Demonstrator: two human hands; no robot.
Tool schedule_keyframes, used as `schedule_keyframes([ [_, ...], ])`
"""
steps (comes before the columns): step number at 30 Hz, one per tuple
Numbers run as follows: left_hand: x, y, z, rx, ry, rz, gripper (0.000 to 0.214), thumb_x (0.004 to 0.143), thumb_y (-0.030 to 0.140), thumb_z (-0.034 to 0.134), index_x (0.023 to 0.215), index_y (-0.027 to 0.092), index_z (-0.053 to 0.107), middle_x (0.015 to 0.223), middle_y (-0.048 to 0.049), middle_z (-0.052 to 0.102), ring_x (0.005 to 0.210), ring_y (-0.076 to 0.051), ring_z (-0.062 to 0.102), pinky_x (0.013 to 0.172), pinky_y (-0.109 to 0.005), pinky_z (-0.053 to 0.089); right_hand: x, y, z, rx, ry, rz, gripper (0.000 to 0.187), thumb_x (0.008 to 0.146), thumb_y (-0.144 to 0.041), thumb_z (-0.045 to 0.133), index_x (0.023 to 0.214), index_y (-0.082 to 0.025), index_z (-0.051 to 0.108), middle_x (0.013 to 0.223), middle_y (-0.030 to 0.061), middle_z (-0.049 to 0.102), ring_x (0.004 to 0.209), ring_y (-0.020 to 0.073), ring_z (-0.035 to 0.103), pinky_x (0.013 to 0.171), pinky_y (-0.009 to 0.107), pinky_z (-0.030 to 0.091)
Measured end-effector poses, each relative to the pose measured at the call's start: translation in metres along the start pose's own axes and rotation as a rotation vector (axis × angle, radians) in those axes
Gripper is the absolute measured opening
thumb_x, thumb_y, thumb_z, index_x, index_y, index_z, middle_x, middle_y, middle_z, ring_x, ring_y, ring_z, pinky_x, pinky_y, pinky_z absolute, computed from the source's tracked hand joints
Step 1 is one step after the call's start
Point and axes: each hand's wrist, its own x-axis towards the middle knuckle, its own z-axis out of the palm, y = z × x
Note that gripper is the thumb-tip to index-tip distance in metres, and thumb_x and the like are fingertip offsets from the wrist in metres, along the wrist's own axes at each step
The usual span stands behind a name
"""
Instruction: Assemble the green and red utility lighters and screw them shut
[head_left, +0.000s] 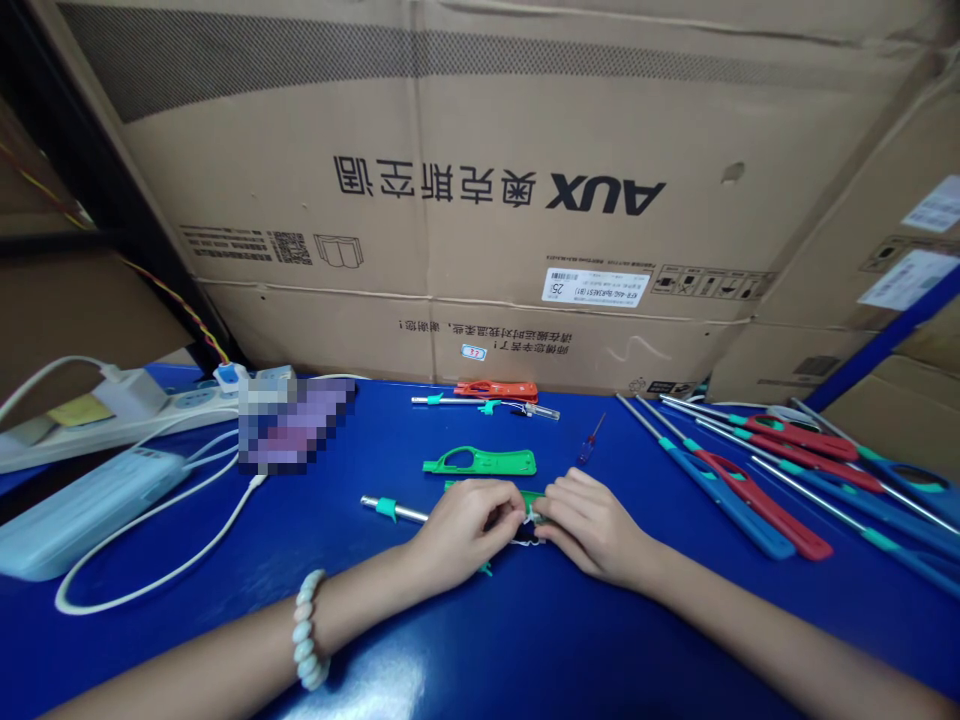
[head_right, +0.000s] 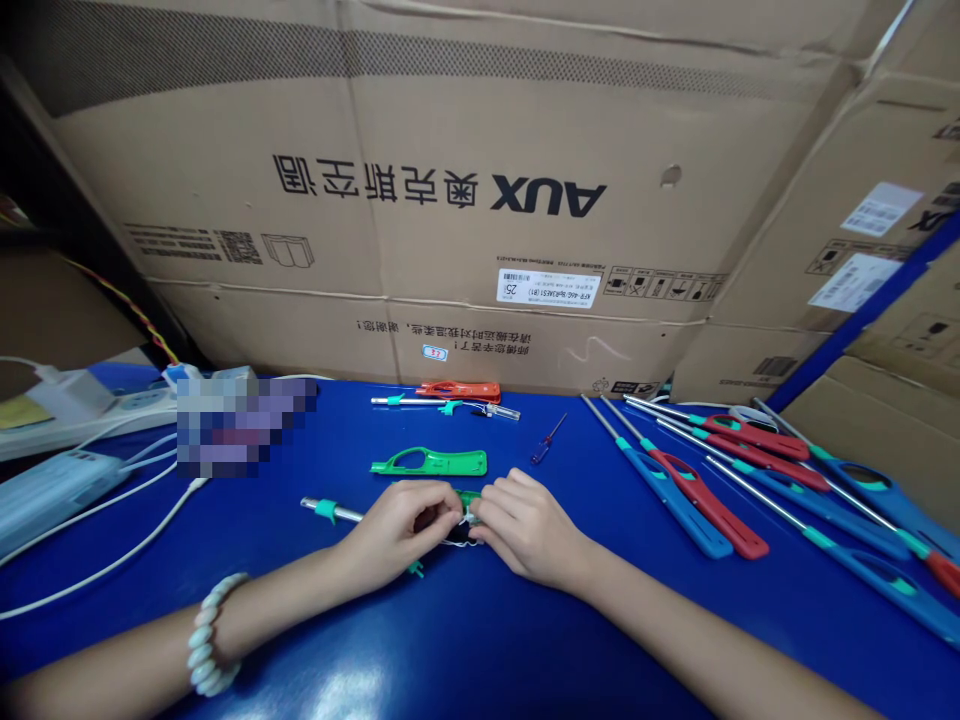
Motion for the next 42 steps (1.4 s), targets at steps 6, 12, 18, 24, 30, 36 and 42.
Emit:
schedule_keyframes([
  [6, 0.0, 0.0, 0.0, 0.012, -0.014, -0.001, 0.018, 0.088, 0.017, 0.047, 0.075, 0.016, 0.059, 0.063, 0.002, 0.056, 0.057, -0.012, 0.047, 0.054, -0.021, 0.032, 0.0, -0.001, 0.0, -0.004, -0.008, -0.006, 0.025, 0.099, -0.025, 0.037, 0.086, -0.015, 0.056, 0.066, 0.0035, 0.054, 0.061, 0.017, 0.045, 0.06, 0.03, 0.03],
  [12, 0.005, 0.005, -0.011, 0.038, -0.018, -0.016, 0.014, 0.089, 0.02, 0.052, 0.083, 0.017, 0.064, 0.076, -0.0002, 0.064, 0.066, -0.014, 0.054, 0.062, -0.023, 0.038, 0.001, 0.003, -0.004, 0.022, -0.05, 0.075, 0.028, 0.1, -0.03, 0.035, 0.093, -0.014, 0.057, 0.074, 0.0053, 0.06, 0.068, 0.0174, 0.053, 0.065, 0.03, 0.033],
  [18, 0.007, 0.01, -0.046, 0.056, 0.065, 0.008, 0.011, 0.091, 0.021, 0.053, 0.091, 0.018, 0.063, 0.084, -0.0005, 0.063, 0.077, -0.016, 0.056, 0.07, -0.025, 0.041, -0.001, 0.003, -0.006, 0.076, -0.066, 0.158, 0.025, 0.099, -0.031, 0.039, 0.093, -0.015, 0.057, 0.081, 0.0063, 0.063, 0.075, 0.0185, 0.056, 0.071, 0.031, 0.035],
  [24, -0.014, -0.006, -0.065, 0.242, -0.137, 0.089, 0.007, 0.09, 0.021, 0.057, 0.087, 0.019, 0.062, 0.081, 0.0002, 0.062, 0.078, -0.016, 0.055, 0.074, -0.027, 0.04, 0.0, 0.002, -0.005, 0.098, -0.06, 0.181, 0.022, 0.099, -0.03, 0.04, 0.092, -0.016, 0.056, 0.083, 0.0068, 0.063, 0.075, 0.018, 0.055, 0.069, 0.031, 0.036],
  [30, -0.022, -0.012, -0.071, 0.411, -0.297, 0.161, 0.003, 0.088, 0.02, 0.06, 0.086, 0.02, 0.058, 0.087, 0.0006, 0.062, 0.082, -0.016, 0.058, 0.078, -0.029, 0.039, 0.001, -0.001, -0.007, 0.144, -0.041, 0.224, 0.017, 0.097, -0.028, 0.043, 0.092, -0.016, 0.054, 0.081, 0.0062, 0.063, 0.071, 0.0176, 0.055, 0.068, 0.031, 0.036],
  [36, -0.022, -0.015, -0.068, 0.433, -0.301, 0.21, 0.005, 0.091, 0.017, 0.054, 0.089, 0.019, 0.057, 0.088, -0.0007, 0.06, 0.081, -0.016, 0.057, 0.075, -0.027, 0.042, 0.001, -0.001, -0.008, 0.199, -0.104, 0.246, 0.014, 0.095, -0.027, 0.046, 0.091, -0.017, 0.054, 0.083, 0.0067, 0.064, 0.074, 0.0181, 0.057, 0.069, 0.031, 0.041],
  [42, -0.024, -0.014, -0.063, 0.438, -0.293, 0.239, 0.013, 0.096, 0.018, 0.045, 0.09, 0.018, 0.057, 0.086, -0.0027, 0.059, 0.078, -0.016, 0.057, 0.07, -0.026, 0.044, -0.001, 0.005, -0.009, 0.244, -0.135, 0.252, 0.012, 0.093, -0.027, 0.048, 0.093, -0.017, 0.055, 0.087, 0.0081, 0.066, 0.079, 0.02, 0.059, 0.075, 0.034, 0.045],
])
